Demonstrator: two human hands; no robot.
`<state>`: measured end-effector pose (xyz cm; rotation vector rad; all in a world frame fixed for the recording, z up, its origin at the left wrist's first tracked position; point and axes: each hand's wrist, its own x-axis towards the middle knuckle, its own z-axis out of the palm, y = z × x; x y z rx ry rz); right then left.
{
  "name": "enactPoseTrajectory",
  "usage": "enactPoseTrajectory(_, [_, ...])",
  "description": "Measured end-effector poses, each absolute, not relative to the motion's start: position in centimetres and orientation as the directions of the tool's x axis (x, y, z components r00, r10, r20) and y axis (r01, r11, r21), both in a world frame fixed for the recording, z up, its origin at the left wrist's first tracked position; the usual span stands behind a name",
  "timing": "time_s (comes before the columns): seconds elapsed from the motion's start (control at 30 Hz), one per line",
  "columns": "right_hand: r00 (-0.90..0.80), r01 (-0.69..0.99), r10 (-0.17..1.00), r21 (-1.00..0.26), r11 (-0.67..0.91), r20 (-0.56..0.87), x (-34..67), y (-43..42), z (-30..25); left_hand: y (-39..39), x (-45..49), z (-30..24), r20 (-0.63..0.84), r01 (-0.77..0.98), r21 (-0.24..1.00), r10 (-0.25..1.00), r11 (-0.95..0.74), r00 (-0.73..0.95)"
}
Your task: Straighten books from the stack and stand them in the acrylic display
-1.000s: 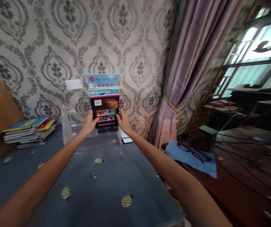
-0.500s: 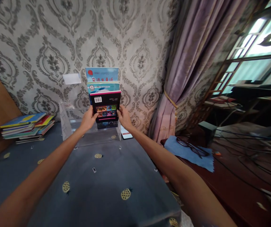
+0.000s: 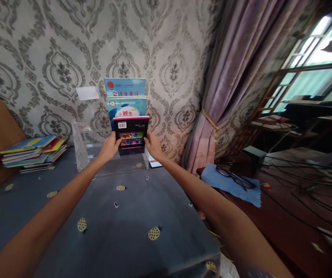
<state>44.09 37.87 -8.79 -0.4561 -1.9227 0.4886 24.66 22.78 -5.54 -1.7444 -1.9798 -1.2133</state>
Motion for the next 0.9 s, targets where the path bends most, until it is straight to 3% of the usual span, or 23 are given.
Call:
enactPoseTrajectory(0.17, [-0.373,0.169,0.512,-0.486,0.857,0.774,44.2,37.9,-9.1,22.8,24.8,-5.6,0.648,0.919,0.392,0.719,-0.032,-0.251])
enactPoseTrajectory(0.47, [-0.388,0.291,0.602,-0.527,0.799,0.698,44.7,36.8,-9.1,21.6,26.7,-5.0,0.511,0.92,0.27,0.767,0.285,-0.388])
enactPoseTrajectory(0.63, [-0.371,0.332,0.647,-0.556,0.762,0.666,44.9,36.4,-9.3,20.8,28.3,-3.5,0.367,0.873,0.082,0.799,0.481,-0.475])
enactPoseTrajectory(0.9, [-0.352,0.344,0.633,-0.534,0.773,0.69,44.5,36.6,-9.4,20.7,29.0,-3.4,0.302,0.863,0.056,0.815,0.502,-0.494])
